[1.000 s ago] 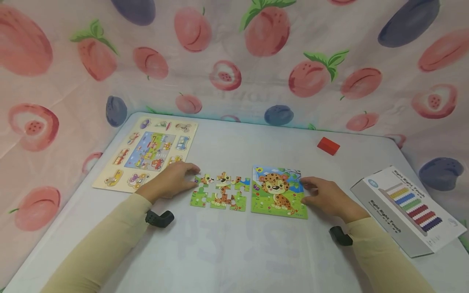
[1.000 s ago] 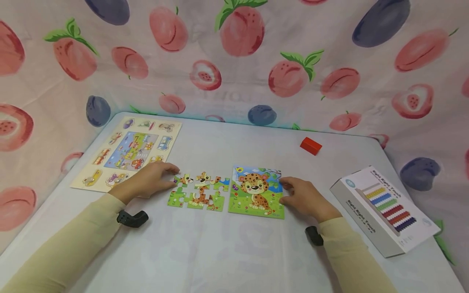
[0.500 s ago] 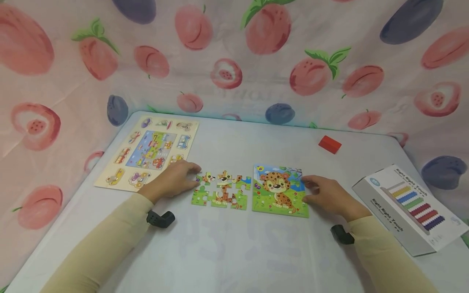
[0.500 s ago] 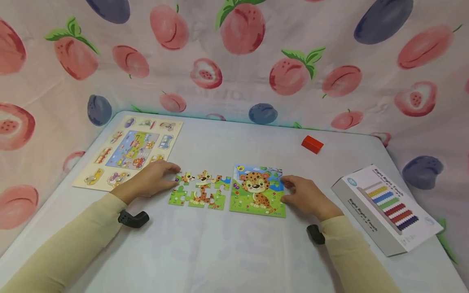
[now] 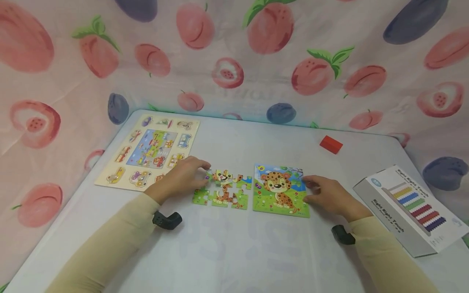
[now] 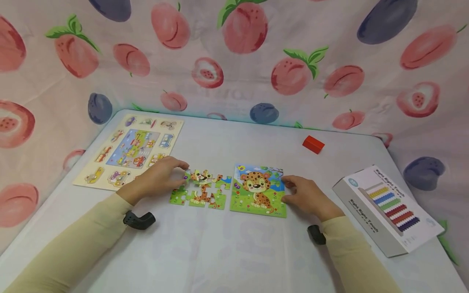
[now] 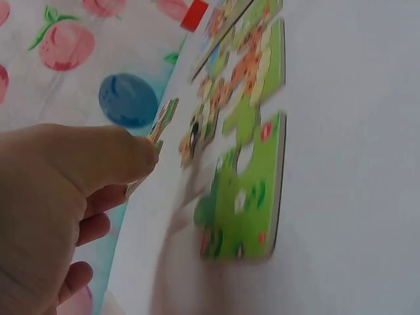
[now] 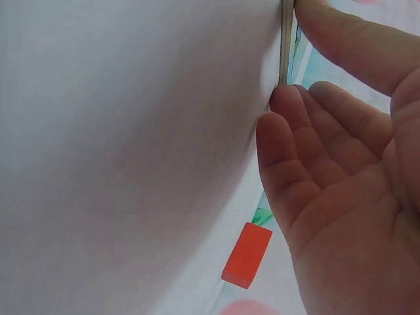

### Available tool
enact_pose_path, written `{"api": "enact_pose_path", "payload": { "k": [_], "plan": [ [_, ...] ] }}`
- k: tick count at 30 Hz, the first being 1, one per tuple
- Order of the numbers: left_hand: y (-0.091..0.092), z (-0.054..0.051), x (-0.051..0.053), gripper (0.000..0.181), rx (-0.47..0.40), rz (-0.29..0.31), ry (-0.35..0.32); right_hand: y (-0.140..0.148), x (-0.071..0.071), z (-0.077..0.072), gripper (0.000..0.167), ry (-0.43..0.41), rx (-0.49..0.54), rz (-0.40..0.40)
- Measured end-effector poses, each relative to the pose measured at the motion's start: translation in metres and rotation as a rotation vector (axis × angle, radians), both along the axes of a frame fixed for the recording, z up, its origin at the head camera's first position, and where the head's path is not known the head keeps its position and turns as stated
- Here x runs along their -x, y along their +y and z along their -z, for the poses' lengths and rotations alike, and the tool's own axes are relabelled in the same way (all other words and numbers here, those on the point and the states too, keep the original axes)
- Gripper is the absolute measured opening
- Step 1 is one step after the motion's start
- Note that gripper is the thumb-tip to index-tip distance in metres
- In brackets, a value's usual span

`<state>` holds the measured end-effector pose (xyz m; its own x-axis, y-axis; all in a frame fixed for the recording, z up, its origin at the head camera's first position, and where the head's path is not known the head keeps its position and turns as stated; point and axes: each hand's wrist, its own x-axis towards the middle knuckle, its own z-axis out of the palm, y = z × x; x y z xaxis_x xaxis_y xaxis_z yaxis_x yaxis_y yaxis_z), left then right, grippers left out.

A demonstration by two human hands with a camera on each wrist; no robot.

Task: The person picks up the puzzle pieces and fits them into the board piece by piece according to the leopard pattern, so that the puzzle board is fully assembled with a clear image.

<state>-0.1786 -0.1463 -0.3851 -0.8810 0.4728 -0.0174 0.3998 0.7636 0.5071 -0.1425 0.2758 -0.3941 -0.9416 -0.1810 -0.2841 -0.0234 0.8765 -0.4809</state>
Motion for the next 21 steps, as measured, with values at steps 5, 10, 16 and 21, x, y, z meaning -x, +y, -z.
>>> {"api": "enact_pose_path", "payload": {
  "k": [5,10,16,21],
  "plan": [
    [0.019,-0.002,-0.001,0.042,0.01,0.044,0.042,0.0,0.0,0.001,0.066,0.004,-0.003,-0.005],
    [0.04,-0.001,-0.001,0.041,0.012,0.058,0.031,0.0,0.0,0.001,0.065,0.004,0.001,-0.006],
    [0.062,0.0,-0.005,0.041,-0.013,0.079,0.029,0.0,0.0,0.001,0.065,0.004,0.005,0.0],
    [0.078,0.002,-0.006,0.039,-0.023,0.124,0.059,0.0,0.0,0.0,0.064,0.009,0.014,-0.005]
  ]
}}
